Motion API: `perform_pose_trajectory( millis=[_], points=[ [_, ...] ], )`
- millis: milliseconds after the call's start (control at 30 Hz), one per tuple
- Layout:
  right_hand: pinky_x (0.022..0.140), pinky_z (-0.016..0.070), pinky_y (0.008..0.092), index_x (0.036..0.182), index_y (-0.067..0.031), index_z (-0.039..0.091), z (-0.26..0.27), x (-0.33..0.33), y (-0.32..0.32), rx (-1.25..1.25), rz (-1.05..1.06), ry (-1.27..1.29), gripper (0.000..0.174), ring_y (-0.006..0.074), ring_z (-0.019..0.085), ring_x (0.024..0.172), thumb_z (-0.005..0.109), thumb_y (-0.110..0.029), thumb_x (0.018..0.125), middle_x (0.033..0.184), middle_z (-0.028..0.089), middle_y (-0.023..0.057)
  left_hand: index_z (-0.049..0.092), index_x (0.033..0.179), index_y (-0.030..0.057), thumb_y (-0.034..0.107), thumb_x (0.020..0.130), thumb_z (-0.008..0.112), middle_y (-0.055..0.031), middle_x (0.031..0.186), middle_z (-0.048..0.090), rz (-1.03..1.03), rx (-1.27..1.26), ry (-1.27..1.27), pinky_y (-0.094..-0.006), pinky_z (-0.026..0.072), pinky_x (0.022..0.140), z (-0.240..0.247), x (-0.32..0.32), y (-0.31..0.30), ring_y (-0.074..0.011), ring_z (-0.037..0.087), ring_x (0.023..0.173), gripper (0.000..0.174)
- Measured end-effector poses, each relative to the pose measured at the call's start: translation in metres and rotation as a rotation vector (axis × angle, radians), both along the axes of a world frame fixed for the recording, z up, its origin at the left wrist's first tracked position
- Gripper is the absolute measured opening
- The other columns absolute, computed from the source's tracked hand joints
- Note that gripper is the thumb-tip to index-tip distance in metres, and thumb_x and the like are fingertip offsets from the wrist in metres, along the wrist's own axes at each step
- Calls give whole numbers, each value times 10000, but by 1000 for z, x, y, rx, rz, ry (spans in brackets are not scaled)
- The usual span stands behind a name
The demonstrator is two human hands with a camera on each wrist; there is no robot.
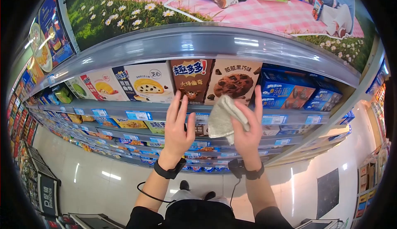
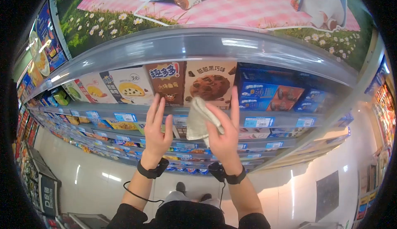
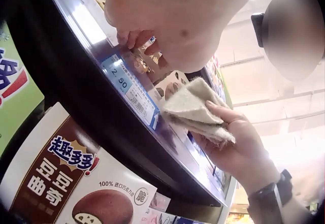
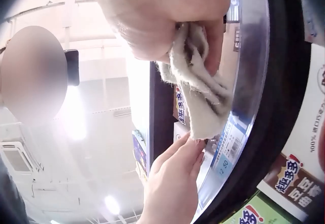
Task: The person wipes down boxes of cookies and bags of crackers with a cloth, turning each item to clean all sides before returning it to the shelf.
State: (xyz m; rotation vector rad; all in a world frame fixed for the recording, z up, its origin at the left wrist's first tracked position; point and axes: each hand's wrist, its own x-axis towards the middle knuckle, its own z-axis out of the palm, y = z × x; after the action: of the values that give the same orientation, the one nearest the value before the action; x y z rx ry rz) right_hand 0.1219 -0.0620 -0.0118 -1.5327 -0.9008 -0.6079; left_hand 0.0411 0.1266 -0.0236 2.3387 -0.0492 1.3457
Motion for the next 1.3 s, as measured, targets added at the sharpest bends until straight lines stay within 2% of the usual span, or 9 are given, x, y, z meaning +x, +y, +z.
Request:
perform_pose_trajectory(
  millis=[33,167,467,600,700,833,900,1167,1300],
  points=[
    [1088,388,397,1271,-9,620,3,-5,-1,-34,-95,-96,447,339,487,1333,615,56,829,1523,358,253,550,1353,-19,25,913,601,-242,1439,486,6,5,-11,-414,430,1047,2,-1,1,-387,521,1289,445],
    [998,473,332,1286,39,580,0,-31,16,363,48,326,434,232,591,1199,618,85,856,1345,578,178,630,1238,-19,-14,883,618,-206,1343,554,-77,-81,-46,-371,484,964,7,-11,13,-341,598,1184,355],
    [993,480,328,1178,52,647,7,-54,61,191,161,283,325,217,617,1176,660,78,855,1253,664,184,645,1203,16,21,853,654,-214,1309,535,26,9,-110,-431,447,1005,21,-38,87,-382,549,1198,350],
    [984,486,328,1149,53,665,16,-69,93,98,31,95,301,221,630,1157,657,85,850,1266,660,175,588,1299,49,62,834,678,-238,1394,433,206,40,-134,-466,358,1066,35,-46,135,-403,431,1282,474],
    [1014,465,345,1133,40,683,32,-95,113,335,125,471,292,245,617,1190,648,86,847,1264,664,165,567,1337,60,90,825,671,-255,1417,394,266,63,-170,-497,298,1083,47,-47,160,-416,361,1320,523],
    [1059,421,379,1151,22,683,28,-89,130,41,212,380,307,286,547,1282,662,44,845,1397,561,185,536,1401,109,132,792,646,-271,1420,344,299,115,-160,-548,241,1093,60,-43,175,-446,304,1305,619],
    [1073,404,400,1157,24,681,24,-86,136,-45,187,289,322,300,485,1339,684,0,835,1511,432,194,539,1395,111,131,788,642,-271,1424,337,293,139,-167,-558,234,1091,59,-38,184,-448,302,1301,616],
    [1097,374,412,1158,17,686,14,-87,150,3,139,289,326,310,448,1364,674,-12,833,1527,400,206,556,1330,112,130,761,649,-259,1403,344,308,129,-214,-574,222,1085,58,-50,184,-449,289,1301,578],
    [1121,343,403,1163,8,689,6,-82,155,-19,215,242,330,312,415,1402,684,-26,835,1553,363,214,498,1351,90,46,761,659,-238,1403,368,137,13,-230,-518,271,1086,44,-62,182,-414,359,1284,613]
  ],
)
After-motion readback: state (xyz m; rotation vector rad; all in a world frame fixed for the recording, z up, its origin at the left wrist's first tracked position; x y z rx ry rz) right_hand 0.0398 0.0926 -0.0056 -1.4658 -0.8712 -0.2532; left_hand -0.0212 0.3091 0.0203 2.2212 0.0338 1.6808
